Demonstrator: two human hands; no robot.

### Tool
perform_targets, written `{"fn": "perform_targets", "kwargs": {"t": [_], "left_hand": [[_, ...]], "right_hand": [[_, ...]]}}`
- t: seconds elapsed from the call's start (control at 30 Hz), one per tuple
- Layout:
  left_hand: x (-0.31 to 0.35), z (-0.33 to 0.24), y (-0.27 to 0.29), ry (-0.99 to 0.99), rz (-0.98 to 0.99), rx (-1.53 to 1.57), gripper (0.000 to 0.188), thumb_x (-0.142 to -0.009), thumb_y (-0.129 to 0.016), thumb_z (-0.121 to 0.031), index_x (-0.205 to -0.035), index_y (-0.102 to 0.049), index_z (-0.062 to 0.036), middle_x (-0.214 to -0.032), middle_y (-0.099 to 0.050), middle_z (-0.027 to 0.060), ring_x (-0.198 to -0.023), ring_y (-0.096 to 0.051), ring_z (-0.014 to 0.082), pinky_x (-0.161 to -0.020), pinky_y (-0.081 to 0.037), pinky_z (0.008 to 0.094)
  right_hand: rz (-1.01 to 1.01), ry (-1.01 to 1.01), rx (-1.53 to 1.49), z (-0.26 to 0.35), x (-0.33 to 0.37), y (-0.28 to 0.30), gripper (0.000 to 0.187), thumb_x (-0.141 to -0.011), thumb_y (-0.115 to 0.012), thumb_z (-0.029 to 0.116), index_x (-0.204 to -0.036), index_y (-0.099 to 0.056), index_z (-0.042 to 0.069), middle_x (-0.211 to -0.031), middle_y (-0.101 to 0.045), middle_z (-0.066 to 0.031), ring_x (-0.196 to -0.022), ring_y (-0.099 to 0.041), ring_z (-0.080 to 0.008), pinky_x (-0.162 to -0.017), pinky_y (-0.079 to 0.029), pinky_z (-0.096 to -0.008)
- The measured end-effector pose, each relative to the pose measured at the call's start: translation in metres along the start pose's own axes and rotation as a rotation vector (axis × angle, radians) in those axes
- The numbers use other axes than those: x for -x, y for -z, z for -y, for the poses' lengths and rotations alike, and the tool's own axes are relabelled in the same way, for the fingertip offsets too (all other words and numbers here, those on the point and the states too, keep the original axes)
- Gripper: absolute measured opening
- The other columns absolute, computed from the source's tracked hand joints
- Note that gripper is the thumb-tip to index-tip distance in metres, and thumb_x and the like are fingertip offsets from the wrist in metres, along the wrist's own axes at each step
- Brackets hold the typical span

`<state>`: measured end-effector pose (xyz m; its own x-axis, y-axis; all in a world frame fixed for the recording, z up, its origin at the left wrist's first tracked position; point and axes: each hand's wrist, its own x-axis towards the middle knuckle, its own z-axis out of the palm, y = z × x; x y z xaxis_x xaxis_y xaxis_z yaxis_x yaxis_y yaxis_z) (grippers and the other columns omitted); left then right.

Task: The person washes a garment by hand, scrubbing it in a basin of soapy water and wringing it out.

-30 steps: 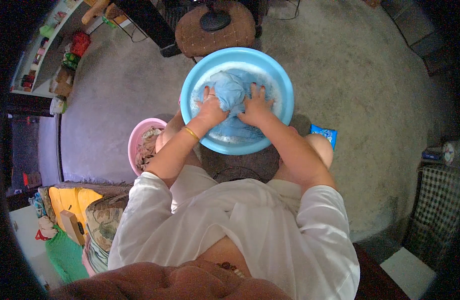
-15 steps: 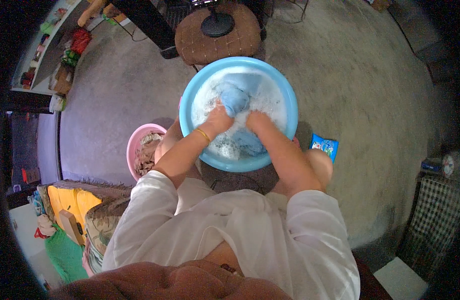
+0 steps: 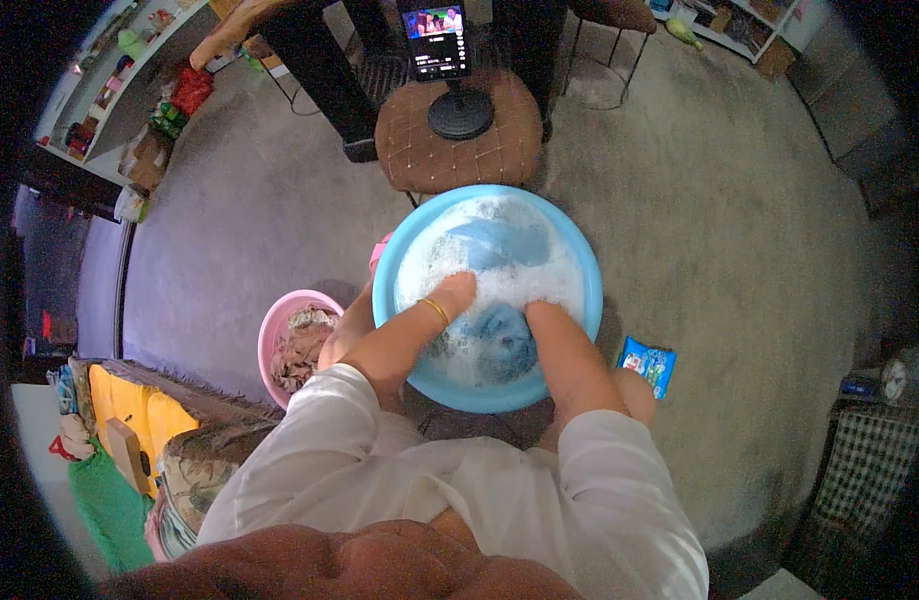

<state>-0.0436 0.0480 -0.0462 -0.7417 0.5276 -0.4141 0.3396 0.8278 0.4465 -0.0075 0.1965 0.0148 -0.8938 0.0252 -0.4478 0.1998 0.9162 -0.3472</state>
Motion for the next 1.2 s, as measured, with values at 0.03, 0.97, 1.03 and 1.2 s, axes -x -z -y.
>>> {"fn": "perform_targets", "kwargs": {"t": [0.03,0.97,1.03,1.2], "left_hand": [[-0.004,0.004,-0.001,0.065,0.049,0.025,0.028,-0.083,-0.039,-0.011,-0.102,-0.055,0.0020,-0.104,-0.057,0.0231,-0.096,-0.056,0.0350,-0.084,-0.044,0.0405],[0.080,-0.049,0.069,-0.107,-0.407,1.049,0.041,-0.078,-0.057,-0.029,-0.109,-0.055,-0.0022,-0.107,-0.058,0.0163,-0.101,-0.053,0.0264,-0.087,-0.040,0.0335],[0.098,-0.063,0.079,-0.184,-0.402,0.808,0.040,-0.075,-0.059,-0.028,-0.107,-0.056,-0.0027,-0.104,-0.058,0.0180,-0.099,-0.054,0.0292,-0.086,-0.040,0.0342],[0.116,-0.056,0.063,-0.318,-0.439,0.507,0.034,-0.069,-0.061,-0.021,-0.100,-0.059,-0.0083,-0.096,-0.059,0.0171,-0.094,-0.055,0.0341,-0.083,-0.043,0.0380]], "right_hand": [[-0.008,0.009,-0.004,0.002,-0.002,0.002,0.055,-0.078,-0.047,0.044,-0.121,-0.050,0.009,-0.126,-0.047,-0.0130,-0.114,-0.045,-0.0293,-0.096,-0.034,-0.0370],[0.023,0.229,-0.823,-0.041,0.032,0.034,0.061,-0.068,-0.055,0.014,-0.127,-0.040,0.012,-0.109,-0.052,-0.0157,-0.094,-0.052,-0.0240,-0.082,-0.041,-0.0326],[-0.045,0.285,-0.887,-0.059,0.035,0.031,0.058,-0.070,-0.053,0.013,-0.127,-0.041,0.012,-0.107,-0.053,-0.0152,-0.091,-0.052,-0.0221,-0.079,-0.042,-0.0315],[-0.135,-0.007,-0.793,-0.026,0.060,0.048,0.050,-0.077,-0.048,0.015,-0.127,-0.041,0.012,-0.102,-0.054,-0.0166,-0.089,-0.054,-0.0244,-0.078,-0.043,-0.0333]]}}
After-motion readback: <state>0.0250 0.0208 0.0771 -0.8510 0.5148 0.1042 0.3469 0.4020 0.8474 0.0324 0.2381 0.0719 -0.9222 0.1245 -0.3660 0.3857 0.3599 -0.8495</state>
